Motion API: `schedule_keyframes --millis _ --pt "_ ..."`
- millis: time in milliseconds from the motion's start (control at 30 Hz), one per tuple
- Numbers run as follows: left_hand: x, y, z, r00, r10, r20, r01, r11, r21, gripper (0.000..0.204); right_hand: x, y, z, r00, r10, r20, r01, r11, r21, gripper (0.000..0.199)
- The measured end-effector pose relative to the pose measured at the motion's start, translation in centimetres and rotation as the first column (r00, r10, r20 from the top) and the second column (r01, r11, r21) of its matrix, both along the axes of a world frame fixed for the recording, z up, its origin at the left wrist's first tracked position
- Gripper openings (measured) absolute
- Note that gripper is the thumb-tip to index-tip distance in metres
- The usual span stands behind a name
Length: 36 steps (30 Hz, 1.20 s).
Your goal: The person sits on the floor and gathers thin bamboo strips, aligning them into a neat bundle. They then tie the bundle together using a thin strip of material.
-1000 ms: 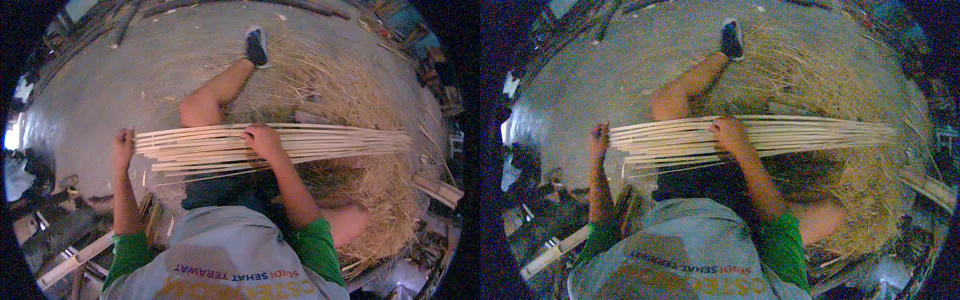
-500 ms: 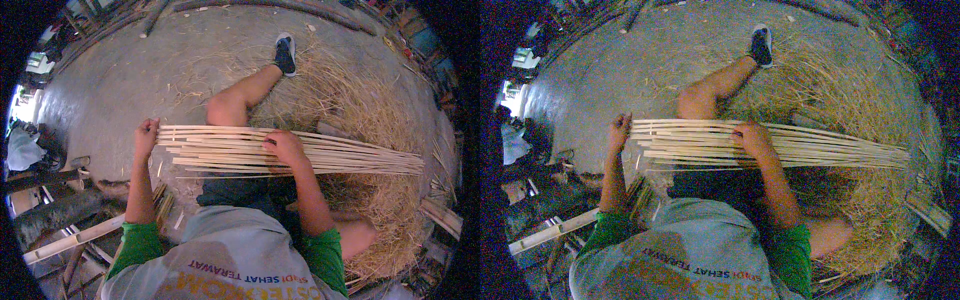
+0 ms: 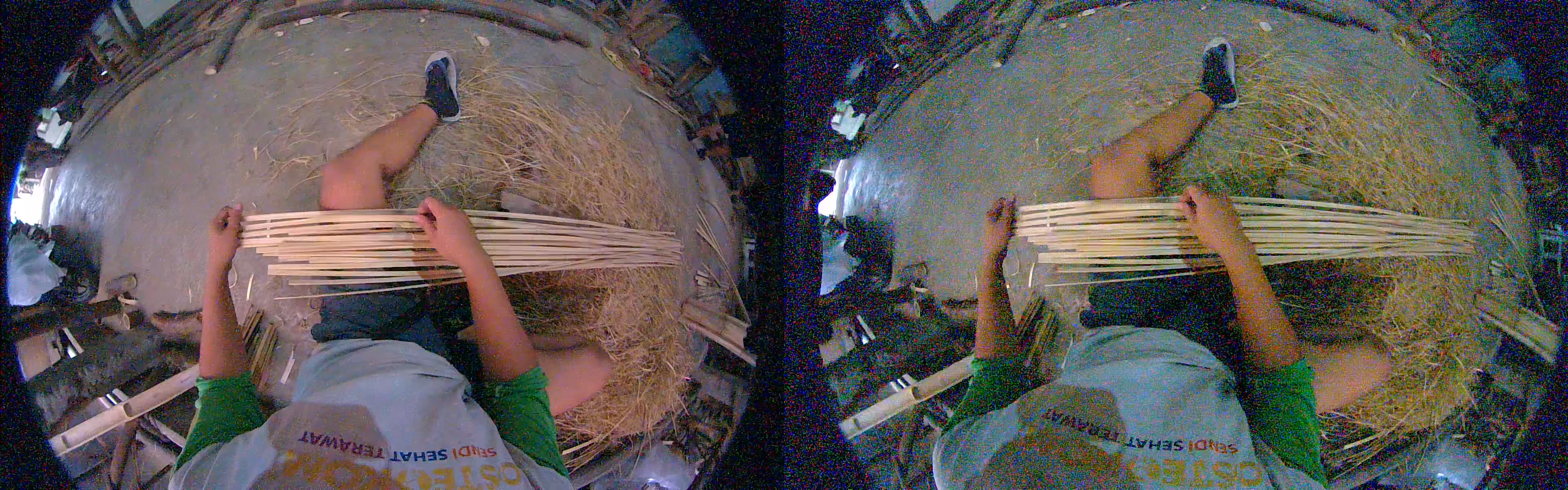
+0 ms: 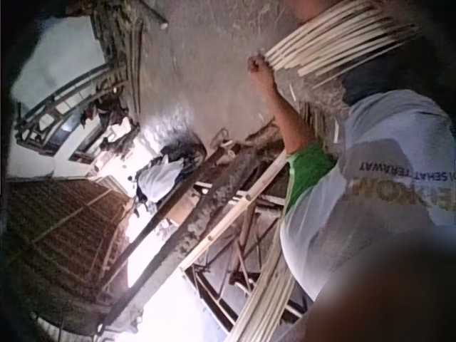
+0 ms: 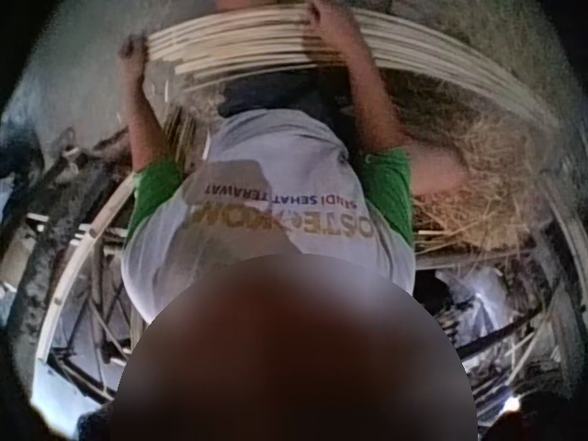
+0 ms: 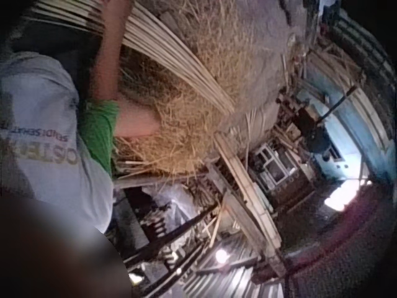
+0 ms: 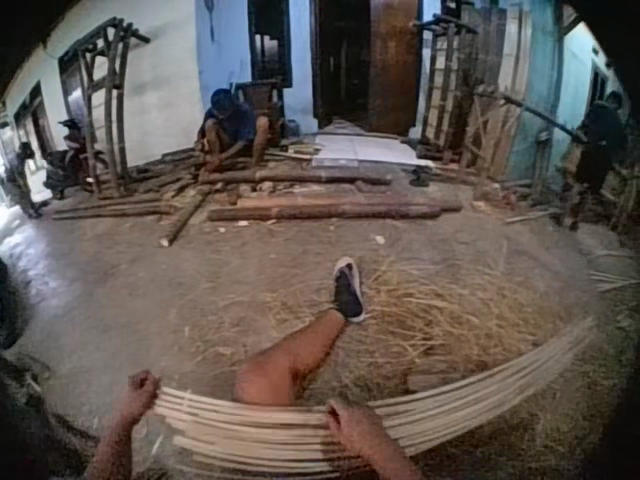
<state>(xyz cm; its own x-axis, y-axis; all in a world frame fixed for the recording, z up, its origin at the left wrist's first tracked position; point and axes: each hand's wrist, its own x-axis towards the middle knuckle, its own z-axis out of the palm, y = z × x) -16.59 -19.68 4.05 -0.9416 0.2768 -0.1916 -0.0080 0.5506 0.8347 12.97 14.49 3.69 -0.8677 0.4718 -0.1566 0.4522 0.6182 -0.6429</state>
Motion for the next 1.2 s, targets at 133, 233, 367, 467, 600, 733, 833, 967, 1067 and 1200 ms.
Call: schedule_keyframes --millis 133,233,367,467,600,733,833,967,1067,1200 --pt "-0.5 -0.1 0.1 0.992 -0.015 0.122 0.001 0.993 0.116 0.060 -2.8 -1.2 1.6 0.977 0.002 -0.214 -0.025 0.994 -0.107 0.018" --pt "-1.0 -0.2 0.3 0.958 -0.068 0.280 -0.040 0.930 0.366 0.077 -6.1 -3.8 2.9 0.926 0.055 -0.374 -0.079 0.996 -0.048 0.016" --pt "-1.5 -0.6 0.4 0.845 -0.041 0.533 -0.289 0.804 0.520 0.084 -8.5 -6.4 4.1 0.745 0.113 -0.657 -0.094 0.993 0.064 0.014" --pt "-1.5 -0.9 0.1 0.878 -0.060 0.474 -0.231 0.814 0.532 0.079 -7.2 -5.8 4.0 0.848 0.109 -0.519 -0.089 0.994 0.063 0.017" --pt "-1.5 -0.5 -0.2 0.917 -0.080 0.390 -0.124 0.874 0.469 0.060 -2.7 -2.9 2.4 0.988 0.122 -0.098 -0.119 0.992 0.038 0.021" --pt "-1.2 0.2 0.3 0.943 0.044 0.330 -0.135 0.957 0.256 0.051 0.0 -2.0 0.4 0.977 0.201 -0.073 -0.196 0.978 0.073 0.020" --pt "-1.0 0.4 0.9 0.916 -0.018 0.400 -0.125 0.937 0.327 0.056 0.1 -2.2 0.3 0.979 0.166 -0.116 -0.153 0.982 0.110 0.018" --pt "-0.8 0.5 1.3 0.901 -0.070 0.429 -0.160 0.865 0.476 0.070 -1.6 -2.9 1.3 0.988 0.129 -0.085 -0.130 0.992 -0.007 0.016" --pt "-0.7 0.5 1.4 0.891 -0.097 0.444 -0.164 0.842 0.514 0.078 -3.4 -3.5 2.0 0.974 0.163 -0.156 -0.158 0.986 0.044 0.016" --pt "-0.7 0.5 1.6 0.865 -0.098 0.493 -0.215 0.814 0.540 0.080 -3.6 -3.9 2.2 0.975 0.213 -0.068 -0.198 0.963 0.183 0.014"
